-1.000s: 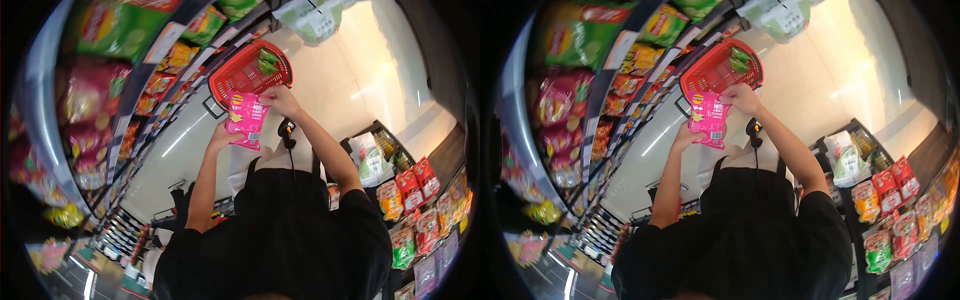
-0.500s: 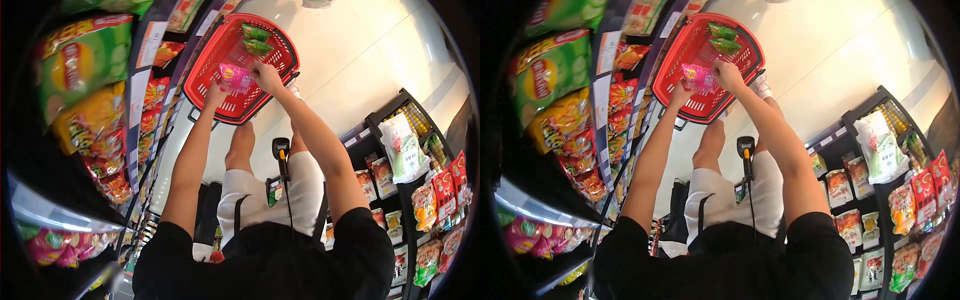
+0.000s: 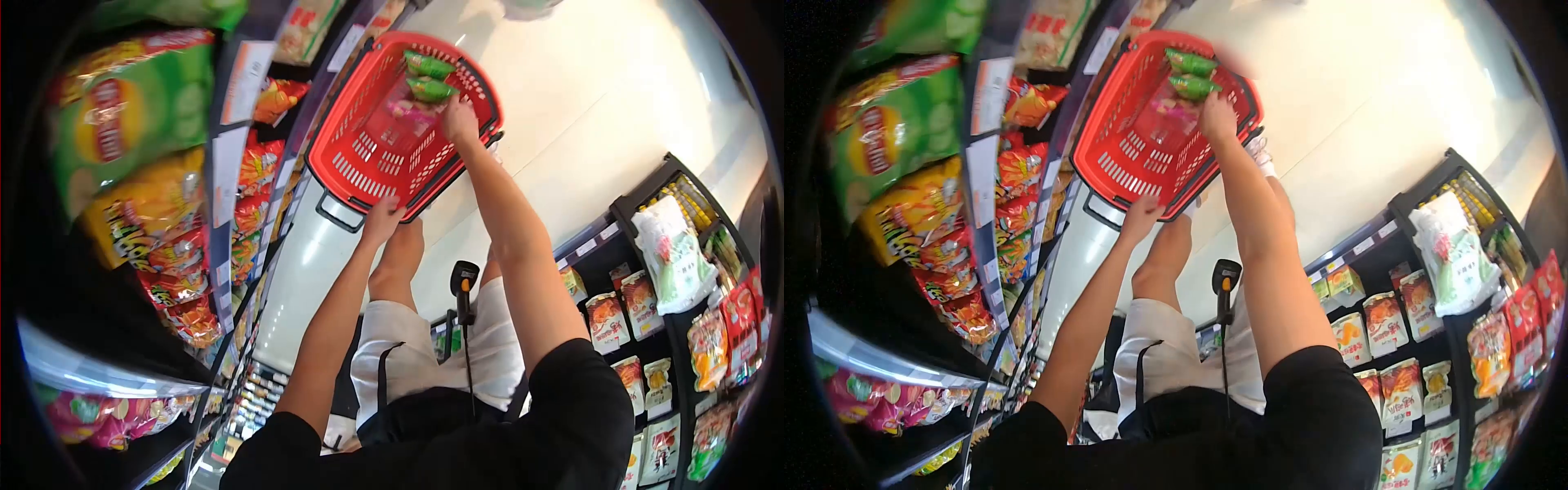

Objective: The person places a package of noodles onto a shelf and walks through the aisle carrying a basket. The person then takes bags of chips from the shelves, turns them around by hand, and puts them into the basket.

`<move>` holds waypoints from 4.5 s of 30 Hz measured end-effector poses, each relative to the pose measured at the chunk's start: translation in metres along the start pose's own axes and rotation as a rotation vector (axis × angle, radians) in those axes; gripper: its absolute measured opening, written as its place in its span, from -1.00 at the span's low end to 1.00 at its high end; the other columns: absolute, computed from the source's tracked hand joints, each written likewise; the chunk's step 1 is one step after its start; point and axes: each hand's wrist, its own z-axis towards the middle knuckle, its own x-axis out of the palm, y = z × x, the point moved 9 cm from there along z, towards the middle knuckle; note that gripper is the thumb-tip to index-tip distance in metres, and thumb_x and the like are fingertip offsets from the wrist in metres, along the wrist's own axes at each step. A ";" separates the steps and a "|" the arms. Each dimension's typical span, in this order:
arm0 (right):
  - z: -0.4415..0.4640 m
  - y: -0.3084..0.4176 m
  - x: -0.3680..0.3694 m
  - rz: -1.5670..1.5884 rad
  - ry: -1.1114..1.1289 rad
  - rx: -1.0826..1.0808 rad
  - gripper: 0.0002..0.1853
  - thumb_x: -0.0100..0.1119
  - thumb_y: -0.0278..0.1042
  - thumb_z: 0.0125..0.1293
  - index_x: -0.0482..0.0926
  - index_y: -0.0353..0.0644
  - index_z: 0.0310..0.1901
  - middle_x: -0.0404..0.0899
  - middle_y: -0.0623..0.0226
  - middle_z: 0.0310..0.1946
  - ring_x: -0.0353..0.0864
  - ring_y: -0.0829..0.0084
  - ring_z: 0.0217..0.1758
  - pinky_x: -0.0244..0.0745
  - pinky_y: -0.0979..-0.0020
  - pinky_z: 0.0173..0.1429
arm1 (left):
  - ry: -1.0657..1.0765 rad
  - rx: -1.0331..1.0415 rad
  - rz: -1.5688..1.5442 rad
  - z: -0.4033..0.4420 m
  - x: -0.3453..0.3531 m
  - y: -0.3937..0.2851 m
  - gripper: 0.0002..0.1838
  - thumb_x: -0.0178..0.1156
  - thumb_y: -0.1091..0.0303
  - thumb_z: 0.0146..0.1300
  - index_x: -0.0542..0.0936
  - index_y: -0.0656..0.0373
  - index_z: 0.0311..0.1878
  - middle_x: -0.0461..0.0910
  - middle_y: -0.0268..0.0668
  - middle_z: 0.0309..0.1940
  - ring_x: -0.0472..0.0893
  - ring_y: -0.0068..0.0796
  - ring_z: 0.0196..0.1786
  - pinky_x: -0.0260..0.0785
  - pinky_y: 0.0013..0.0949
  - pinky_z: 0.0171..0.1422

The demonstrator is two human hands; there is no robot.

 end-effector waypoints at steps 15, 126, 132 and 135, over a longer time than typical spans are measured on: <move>-0.214 0.133 -0.242 0.010 0.115 -0.420 -0.78 0.15 -0.22 0.07 0.61 -0.21 -0.44 0.61 -0.01 -0.41 0.62 0.07 -0.28 0.50 0.17 -0.17 | -0.104 0.259 -0.313 -0.186 -0.122 -0.134 -0.60 0.24 0.25 0.17 0.48 0.33 -0.02 0.63 -0.13 -0.23 0.63 -0.40 -0.20 0.46 -0.38 -0.13; -0.397 0.433 -0.455 0.630 0.592 -0.918 -0.54 0.39 -0.48 0.02 0.47 -0.38 -0.03 0.61 0.25 -0.19 0.57 0.55 -0.15 0.48 0.50 -0.02 | -0.971 0.966 -0.191 -0.533 -0.527 -0.406 -0.41 0.34 -0.04 0.01 0.57 0.27 -0.04 0.64 -0.18 -0.17 0.61 -0.42 -0.08 0.36 -0.40 0.05; -0.399 0.440 -0.460 0.661 0.602 -0.966 -0.55 0.39 -0.48 0.01 0.48 -0.39 -0.04 0.60 0.24 -0.18 0.57 0.55 -0.14 0.47 0.49 -0.02 | -1.237 0.985 -0.216 -0.535 -0.548 -0.401 -0.40 0.25 -0.12 0.09 0.53 0.16 0.03 0.61 -0.18 -0.08 0.59 -0.33 0.00 0.38 -0.29 0.04; -0.400 0.440 -0.460 0.637 0.605 -0.966 -0.55 0.39 -0.48 0.01 0.48 -0.40 -0.05 0.60 0.24 -0.18 0.57 0.55 -0.14 0.47 0.49 -0.02 | -1.537 0.337 0.112 -0.558 -0.543 -0.393 -0.42 0.25 -0.17 0.06 0.56 0.13 -0.04 0.59 -0.08 -0.08 0.60 -0.18 -0.06 0.44 -0.16 -0.09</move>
